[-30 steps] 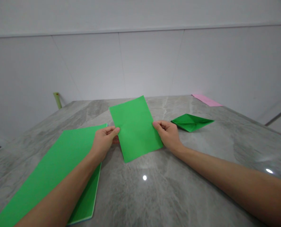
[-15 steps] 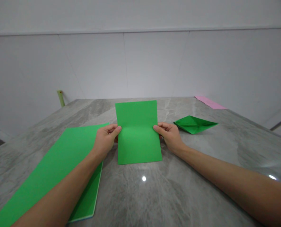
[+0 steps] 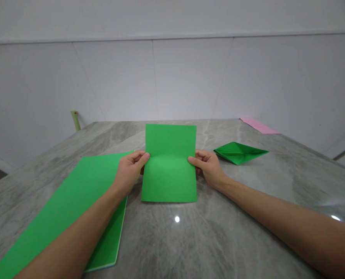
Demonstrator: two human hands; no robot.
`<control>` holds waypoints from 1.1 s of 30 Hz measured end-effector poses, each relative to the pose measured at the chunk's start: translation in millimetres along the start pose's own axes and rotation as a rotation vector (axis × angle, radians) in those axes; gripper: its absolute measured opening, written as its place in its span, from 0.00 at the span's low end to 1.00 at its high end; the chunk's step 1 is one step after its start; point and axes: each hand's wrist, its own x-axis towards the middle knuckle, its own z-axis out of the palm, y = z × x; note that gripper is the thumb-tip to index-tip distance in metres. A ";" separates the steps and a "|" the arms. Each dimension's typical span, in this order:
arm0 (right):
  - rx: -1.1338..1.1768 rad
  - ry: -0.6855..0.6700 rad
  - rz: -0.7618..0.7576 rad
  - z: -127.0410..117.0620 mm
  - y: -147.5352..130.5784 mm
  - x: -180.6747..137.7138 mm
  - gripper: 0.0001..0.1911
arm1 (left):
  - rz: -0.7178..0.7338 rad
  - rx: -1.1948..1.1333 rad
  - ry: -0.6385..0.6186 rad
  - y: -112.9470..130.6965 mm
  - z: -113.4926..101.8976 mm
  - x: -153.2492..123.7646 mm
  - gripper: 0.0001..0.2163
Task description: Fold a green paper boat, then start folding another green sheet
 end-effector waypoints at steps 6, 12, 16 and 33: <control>0.043 -0.011 0.022 1.4 -1.0 -0.6 0.12 | -0.077 -0.142 -0.127 0.9 2.3 -2.5 0.13; 0.108 0.027 0.064 -2.8 4.2 1.6 0.11 | -0.148 -0.247 -0.290 3.5 6.3 -6.6 0.19; 0.118 0.026 0.057 -3.4 4.9 2.5 0.11 | -0.130 -0.251 -0.315 2.1 4.3 -6.0 0.18; 0.140 0.350 0.021 -9.7 5.2 12.9 0.15 | -0.269 -0.016 -0.265 4.6 0.8 -4.1 0.16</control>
